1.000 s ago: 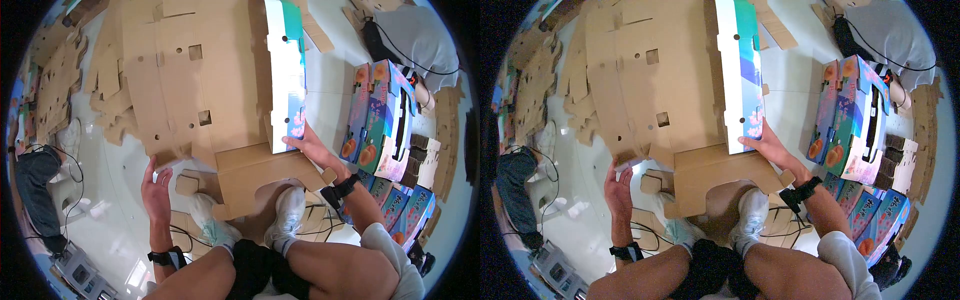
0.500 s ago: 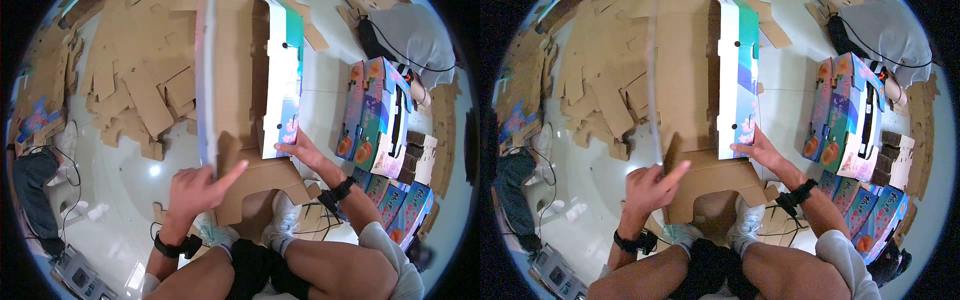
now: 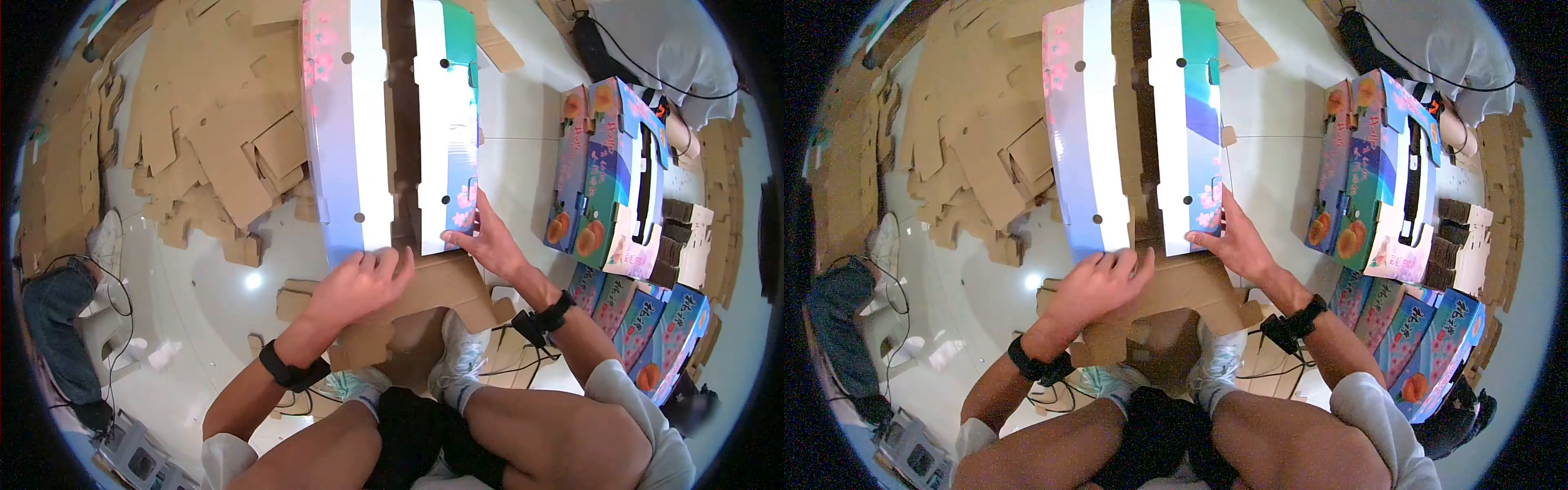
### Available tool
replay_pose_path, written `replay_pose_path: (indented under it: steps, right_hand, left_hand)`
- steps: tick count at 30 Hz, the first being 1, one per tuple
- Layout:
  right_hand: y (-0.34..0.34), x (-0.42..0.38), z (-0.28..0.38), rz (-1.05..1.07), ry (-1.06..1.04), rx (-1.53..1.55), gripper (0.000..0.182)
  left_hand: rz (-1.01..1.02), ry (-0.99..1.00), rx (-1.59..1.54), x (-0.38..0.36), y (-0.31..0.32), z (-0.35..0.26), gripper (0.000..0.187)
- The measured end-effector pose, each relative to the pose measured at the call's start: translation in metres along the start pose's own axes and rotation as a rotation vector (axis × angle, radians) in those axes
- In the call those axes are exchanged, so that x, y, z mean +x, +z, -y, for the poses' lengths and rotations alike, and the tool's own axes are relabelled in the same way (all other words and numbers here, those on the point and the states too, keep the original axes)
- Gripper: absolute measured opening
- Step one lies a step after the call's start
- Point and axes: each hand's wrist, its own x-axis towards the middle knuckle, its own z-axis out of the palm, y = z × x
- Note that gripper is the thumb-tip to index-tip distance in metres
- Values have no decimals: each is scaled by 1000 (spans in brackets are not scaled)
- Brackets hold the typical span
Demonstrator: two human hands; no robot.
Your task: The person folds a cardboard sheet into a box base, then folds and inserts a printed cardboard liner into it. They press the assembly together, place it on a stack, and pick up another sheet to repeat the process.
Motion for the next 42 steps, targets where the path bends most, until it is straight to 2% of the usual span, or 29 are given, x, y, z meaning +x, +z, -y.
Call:
replay_pose_path:
  steps: [3,6,7,10,13,16,19,22,23,25,28,32,34,36,37,40,42]
  right_hand:
    - [4,-1,2,-22,-63,-59,96]
    - [4,-6,2,-72,-114,-212,94]
    - [4,-10,0,-99,-129,-277,93]
    - [-8,-29,-20,-30,-55,-397,88]
    - [-17,-51,-34,40,-213,-668,84]
    - [-14,-64,-24,84,-367,-625,85]
    - [-5,-58,-15,-71,-325,-401,88]
    - [-2,-47,-15,-143,-204,-238,91]
    - [0,-43,-13,-206,-159,-148,92]
    - [2,-38,-1,-211,-36,-196,91]
    - [2,-30,20,-233,130,-137,81]
    - [11,-22,32,-382,226,-5,73]
    - [12,-20,31,-425,141,-49,68]
    - [13,-15,27,-401,-76,-187,65]
    - [16,-13,31,-416,-47,-186,55]
    - [20,-13,27,-482,-42,-45,46]
    - [16,-17,31,-485,-99,-110,41]
  left_hand:
    - [13,173,10,12,6,9,45]
    - [-94,136,-190,27,20,20,47]
    - [60,129,-207,29,22,18,52]
    - [54,27,-504,34,10,15,48]
    - [203,26,-549,39,2,29,42]
    - [196,-25,-980,45,2,43,41]
    - [295,-86,-1188,57,-8,52,45]
    - [352,-64,-1237,62,-17,59,51]
    - [377,-26,-1238,62,-22,65,53]
    - [421,55,-1249,61,-36,80,58]
    - [536,-7,-1056,61,-43,95,67]
    - [147,53,-543,54,-38,76,67]
    - [146,-43,-531,51,-42,67,65]
    - [125,-113,-502,49,-41,58,62]
    - [110,-136,-473,48,-36,51,61]
    - [73,-183,-450,47,-30,42,56]
    - [37,-209,-463,45,-27,39,53]
